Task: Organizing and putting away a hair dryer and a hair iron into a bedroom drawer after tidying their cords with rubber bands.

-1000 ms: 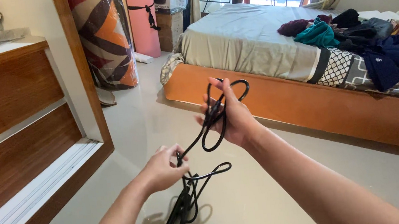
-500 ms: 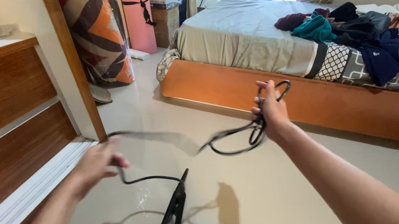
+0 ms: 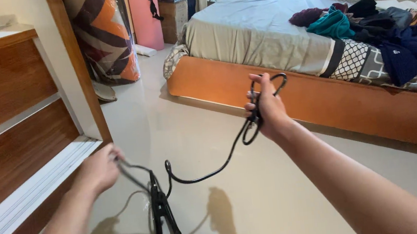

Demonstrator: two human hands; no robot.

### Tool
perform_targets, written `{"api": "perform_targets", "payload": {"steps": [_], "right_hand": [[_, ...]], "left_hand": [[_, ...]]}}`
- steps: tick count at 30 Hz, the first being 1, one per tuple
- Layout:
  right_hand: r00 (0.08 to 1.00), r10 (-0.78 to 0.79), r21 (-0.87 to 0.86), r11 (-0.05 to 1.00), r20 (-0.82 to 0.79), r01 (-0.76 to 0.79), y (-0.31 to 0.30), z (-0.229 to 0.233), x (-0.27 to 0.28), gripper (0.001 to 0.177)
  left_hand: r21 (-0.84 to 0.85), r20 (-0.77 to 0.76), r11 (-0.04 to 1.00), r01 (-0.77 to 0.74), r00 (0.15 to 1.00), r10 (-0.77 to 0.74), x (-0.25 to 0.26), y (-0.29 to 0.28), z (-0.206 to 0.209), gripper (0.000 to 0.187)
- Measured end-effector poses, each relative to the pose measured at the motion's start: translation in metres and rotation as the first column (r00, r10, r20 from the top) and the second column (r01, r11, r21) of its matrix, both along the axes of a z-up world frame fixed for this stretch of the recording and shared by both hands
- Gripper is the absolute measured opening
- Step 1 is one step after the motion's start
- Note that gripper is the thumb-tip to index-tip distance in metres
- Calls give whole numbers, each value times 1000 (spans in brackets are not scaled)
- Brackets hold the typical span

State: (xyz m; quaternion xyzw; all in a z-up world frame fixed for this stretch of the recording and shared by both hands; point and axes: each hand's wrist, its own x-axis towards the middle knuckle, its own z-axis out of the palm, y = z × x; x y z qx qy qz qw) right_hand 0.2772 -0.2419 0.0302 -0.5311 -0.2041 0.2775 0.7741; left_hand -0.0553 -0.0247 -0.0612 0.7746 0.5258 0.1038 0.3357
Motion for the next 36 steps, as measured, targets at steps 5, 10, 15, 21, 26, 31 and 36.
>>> {"api": "perform_targets", "payload": {"steps": [5,10,15,21,26,31,36], "right_hand": [[996,89,-16,996,23,-89,10,2,-32,51],[991,135,-31,990,14,-135,9,13,-52,50],[966,257,21,966,-18,-256,11,28,-69,49],[926,356,286,907,-128,-309,7,30,-35,48],[966,233,203,957,-114,-207,-12,38,-25,48],[999,-5,-56,998,34,7,-31,28,-18,46],[982,120,-242,967,144,-82,-40,25,-23,40]], "left_hand": [[79,-17,997,-12,1000,13,33,-8,15,31],[132,3,990,44,999,-45,52,-16,15,41],[-104,264,821,561,811,-522,72,-87,29,83],[-158,-36,714,683,718,-695,50,-112,-31,69],[-181,6,762,622,775,-631,33,-72,-28,33],[40,49,916,398,915,-400,5,-41,53,25],[-61,354,962,266,907,-228,1,-50,100,39]]}}
